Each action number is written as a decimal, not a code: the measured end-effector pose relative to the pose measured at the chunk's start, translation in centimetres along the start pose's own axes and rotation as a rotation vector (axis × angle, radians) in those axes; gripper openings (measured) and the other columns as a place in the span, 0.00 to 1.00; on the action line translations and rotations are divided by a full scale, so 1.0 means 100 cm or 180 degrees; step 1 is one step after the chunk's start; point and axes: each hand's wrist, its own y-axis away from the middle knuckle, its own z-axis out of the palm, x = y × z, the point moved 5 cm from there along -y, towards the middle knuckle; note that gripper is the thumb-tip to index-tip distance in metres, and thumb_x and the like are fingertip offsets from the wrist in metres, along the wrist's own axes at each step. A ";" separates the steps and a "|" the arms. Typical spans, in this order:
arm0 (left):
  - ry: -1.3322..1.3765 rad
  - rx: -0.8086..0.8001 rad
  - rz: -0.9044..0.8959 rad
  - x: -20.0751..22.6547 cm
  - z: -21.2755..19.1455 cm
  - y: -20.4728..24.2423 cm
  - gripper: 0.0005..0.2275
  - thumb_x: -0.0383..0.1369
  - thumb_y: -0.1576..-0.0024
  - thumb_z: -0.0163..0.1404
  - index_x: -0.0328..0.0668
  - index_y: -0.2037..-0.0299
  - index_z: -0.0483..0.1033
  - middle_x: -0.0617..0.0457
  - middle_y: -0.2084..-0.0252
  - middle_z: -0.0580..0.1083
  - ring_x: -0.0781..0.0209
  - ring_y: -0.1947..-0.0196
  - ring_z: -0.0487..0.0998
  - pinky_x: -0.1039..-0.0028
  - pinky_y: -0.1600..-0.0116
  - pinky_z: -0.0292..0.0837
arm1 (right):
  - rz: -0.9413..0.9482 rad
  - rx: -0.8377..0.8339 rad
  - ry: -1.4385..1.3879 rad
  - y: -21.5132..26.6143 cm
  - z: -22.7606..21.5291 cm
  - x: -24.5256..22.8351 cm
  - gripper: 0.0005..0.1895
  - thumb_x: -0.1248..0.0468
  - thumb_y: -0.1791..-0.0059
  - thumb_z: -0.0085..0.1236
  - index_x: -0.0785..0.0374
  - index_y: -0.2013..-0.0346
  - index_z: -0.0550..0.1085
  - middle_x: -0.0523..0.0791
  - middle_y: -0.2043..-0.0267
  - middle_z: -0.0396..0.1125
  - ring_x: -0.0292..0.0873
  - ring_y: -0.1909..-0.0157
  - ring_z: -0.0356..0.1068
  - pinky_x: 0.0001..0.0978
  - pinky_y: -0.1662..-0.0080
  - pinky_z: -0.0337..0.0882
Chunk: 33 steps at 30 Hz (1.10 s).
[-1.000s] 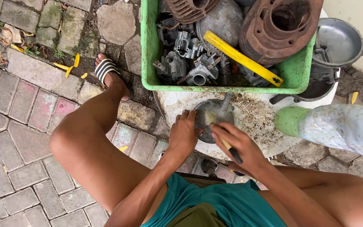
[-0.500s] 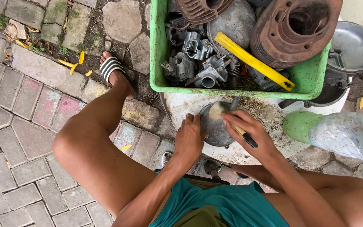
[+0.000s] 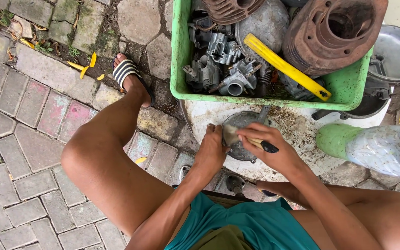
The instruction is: Cleaning a motorcycle engine component using a brush and cleaning solution
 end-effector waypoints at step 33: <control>0.0669 0.0218 0.0536 -0.018 -0.026 -0.009 0.18 0.09 0.44 0.44 0.17 0.43 0.69 0.22 0.54 0.72 0.24 0.52 0.78 0.48 0.54 0.79 | -0.0028 -0.0279 0.1697 0.045 0.069 -0.013 0.15 0.63 0.46 0.50 0.65 0.46 0.73 0.51 0.51 0.66 0.53 0.50 0.74 0.39 0.58 0.78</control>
